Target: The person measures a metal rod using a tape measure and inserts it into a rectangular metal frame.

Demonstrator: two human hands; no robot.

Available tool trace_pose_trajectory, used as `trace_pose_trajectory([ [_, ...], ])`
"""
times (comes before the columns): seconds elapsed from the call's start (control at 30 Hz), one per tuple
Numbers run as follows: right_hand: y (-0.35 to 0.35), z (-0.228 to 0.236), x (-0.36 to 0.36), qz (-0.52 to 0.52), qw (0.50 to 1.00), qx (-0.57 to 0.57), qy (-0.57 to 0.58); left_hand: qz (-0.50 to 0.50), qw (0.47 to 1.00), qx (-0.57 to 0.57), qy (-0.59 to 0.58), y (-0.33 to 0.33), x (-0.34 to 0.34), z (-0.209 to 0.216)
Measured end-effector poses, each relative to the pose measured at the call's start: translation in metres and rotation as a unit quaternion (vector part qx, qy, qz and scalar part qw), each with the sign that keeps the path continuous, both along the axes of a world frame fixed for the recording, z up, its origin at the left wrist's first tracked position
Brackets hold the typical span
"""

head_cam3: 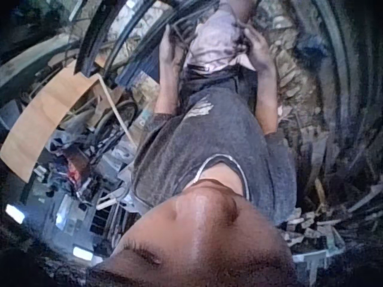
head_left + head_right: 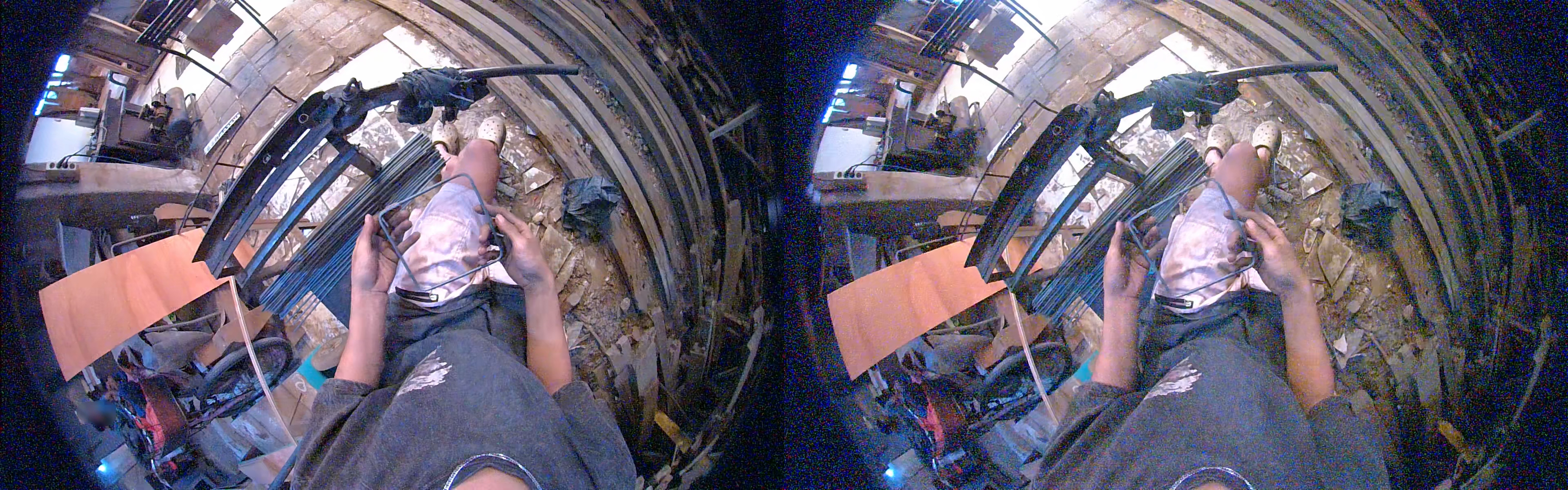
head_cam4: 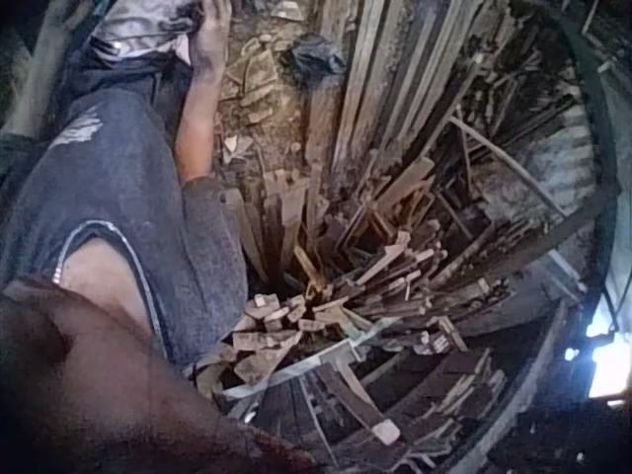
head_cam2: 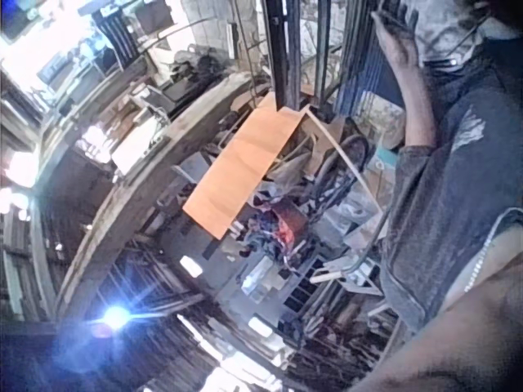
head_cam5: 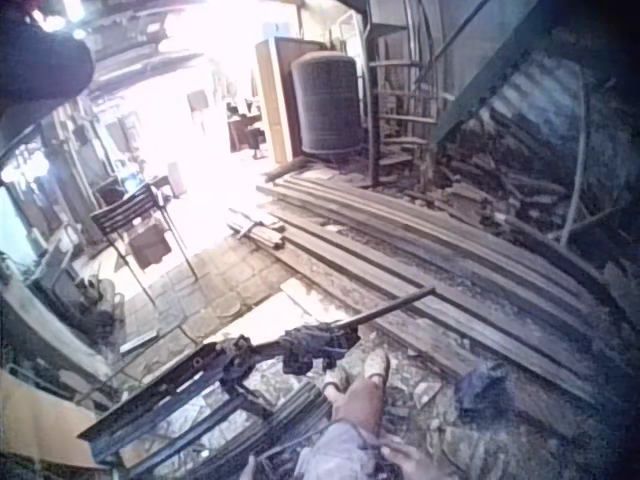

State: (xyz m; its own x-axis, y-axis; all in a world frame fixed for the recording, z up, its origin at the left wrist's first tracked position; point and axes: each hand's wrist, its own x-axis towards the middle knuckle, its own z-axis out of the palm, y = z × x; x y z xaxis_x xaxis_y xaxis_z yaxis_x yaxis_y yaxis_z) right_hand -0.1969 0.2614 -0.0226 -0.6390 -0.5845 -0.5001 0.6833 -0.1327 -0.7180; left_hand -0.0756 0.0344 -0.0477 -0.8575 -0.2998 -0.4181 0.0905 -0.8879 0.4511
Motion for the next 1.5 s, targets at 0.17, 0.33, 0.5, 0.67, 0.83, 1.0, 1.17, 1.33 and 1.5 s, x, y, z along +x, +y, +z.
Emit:
trace_pose_trajectory([
  [0.17, 0.003, -0.002, 0.0, -0.009, 1.0, -0.018, -0.015, 0.004, 0.997, 0.07, 0.014, 0.008, 0.005, -0.004],
  [0.33, 0.001, 0.004, -0.001, -0.037, 0.999, 0.018, -0.009, -0.001, 1.0, 0.002, -0.015, 0.014, 0.0, 0.0],
  [0.5, 0.001, -0.003, -0.004, -0.011, 0.989, 0.106, 0.099, 0.006, 0.998, 0.009, -0.068, 0.015, 0.005, -0.009],
  [0.67, 0.004, -0.006, -0.005, 0.019, 0.976, 0.138, 0.169, 0.032, 0.999, 0.028, -0.028, 0.016, 0.006, -0.005],
  [0.83, -0.022, -0.01, 0.035, -0.059, 0.986, -0.124, -0.093, 0.16, 0.956, 0.18, 0.165, 0.017, -0.003, 0.028],
  [1.0, -0.064, 0.021, 0.058, 0.017, 0.991, -0.078, -0.105, 0.169, 0.967, -0.162, 0.097, 0.018, 0.012, 0.04],
  [1.17, -0.095, 0.026, 0.003, 0.03, 0.993, -0.07, 0.088, -0.198, 0.913, -0.325, 0.151, -0.009, 0.071, 0.045],
  [1.33, -0.13, 0.068, -0.053, 0.262, 0.933, -0.005, 0.249, 0.062, 0.985, -0.076, 0.146, -0.04, 0.074, 0.043],
  [1.5, -0.178, 0.064, -0.051, 0.263, 0.928, 0.052, 0.261, 0.19, 0.967, -0.167, 0.02, -0.031, 0.05, 0.034],
])
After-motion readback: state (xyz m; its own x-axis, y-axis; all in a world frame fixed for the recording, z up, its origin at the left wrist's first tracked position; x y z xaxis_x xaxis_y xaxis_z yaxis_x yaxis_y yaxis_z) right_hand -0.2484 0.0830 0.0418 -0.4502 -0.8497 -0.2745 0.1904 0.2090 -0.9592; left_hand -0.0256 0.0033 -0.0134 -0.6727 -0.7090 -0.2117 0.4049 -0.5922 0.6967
